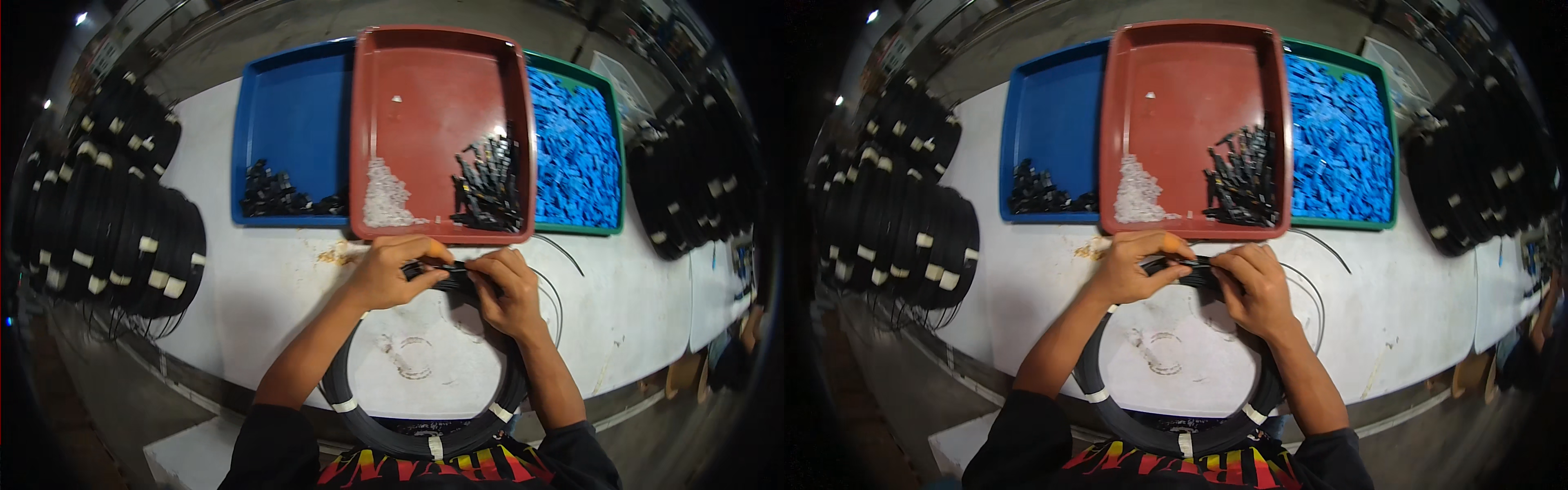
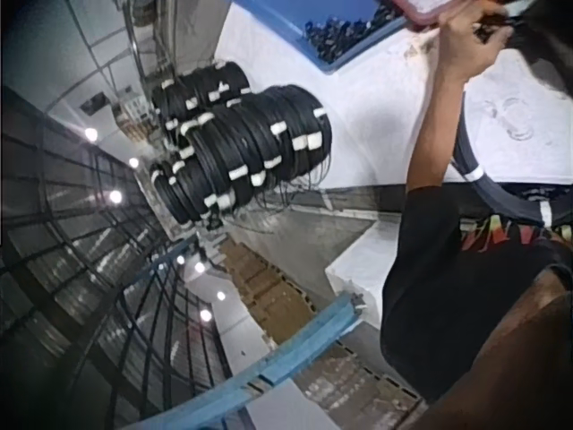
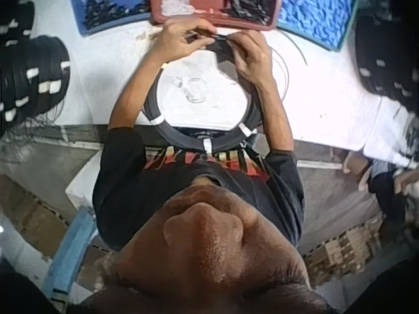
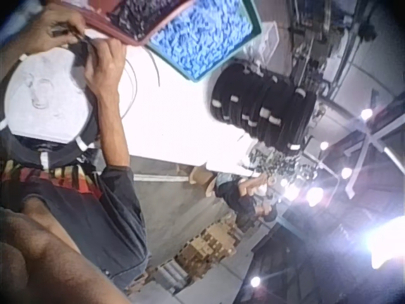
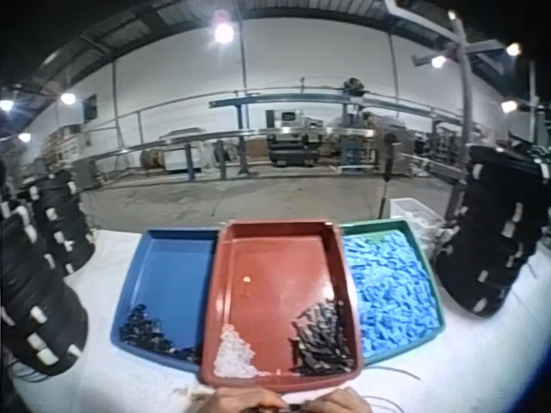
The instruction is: The person assembles plastic connectors onto coiled black wires by hand, then organizes the assembled wires at a workstation.
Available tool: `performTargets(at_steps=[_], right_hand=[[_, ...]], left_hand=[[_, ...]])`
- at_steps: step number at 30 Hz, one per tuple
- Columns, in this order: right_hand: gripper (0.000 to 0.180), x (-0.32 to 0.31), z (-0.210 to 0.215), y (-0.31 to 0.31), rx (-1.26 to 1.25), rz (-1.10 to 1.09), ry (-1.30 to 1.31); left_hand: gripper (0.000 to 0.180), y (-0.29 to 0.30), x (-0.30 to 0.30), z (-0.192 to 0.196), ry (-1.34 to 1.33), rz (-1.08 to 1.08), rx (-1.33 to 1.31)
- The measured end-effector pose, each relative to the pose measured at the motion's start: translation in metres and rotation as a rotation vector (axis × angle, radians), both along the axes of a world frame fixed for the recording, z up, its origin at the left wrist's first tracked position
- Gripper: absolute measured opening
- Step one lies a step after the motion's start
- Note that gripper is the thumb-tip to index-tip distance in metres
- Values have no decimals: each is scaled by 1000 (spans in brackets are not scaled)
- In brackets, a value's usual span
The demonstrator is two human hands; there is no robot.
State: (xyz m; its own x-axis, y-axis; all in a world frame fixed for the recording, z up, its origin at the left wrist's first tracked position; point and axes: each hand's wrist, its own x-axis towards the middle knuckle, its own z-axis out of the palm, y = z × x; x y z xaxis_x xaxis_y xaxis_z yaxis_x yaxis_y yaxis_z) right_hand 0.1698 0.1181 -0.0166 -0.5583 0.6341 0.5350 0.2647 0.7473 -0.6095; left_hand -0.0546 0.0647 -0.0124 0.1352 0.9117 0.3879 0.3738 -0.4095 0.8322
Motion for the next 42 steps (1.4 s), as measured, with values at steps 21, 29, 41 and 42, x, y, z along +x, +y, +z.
performTargets(at_steps=[21,29,41,42], right_hand=[[9,-7,4,-6,-137,-150,-94],[6,-9,5,-6,-119,-185,-140],[7,-10,6,-8,-121,-212,-177],[7,-10,5,-7,-124,-213,-176]], left_hand=[[24,-44,-248,23,812,663,202],[22,-20,-265,37,826,739,176],[20,0,-270,27,1055,585,68],[22,2,-269,27,1079,582,79]])
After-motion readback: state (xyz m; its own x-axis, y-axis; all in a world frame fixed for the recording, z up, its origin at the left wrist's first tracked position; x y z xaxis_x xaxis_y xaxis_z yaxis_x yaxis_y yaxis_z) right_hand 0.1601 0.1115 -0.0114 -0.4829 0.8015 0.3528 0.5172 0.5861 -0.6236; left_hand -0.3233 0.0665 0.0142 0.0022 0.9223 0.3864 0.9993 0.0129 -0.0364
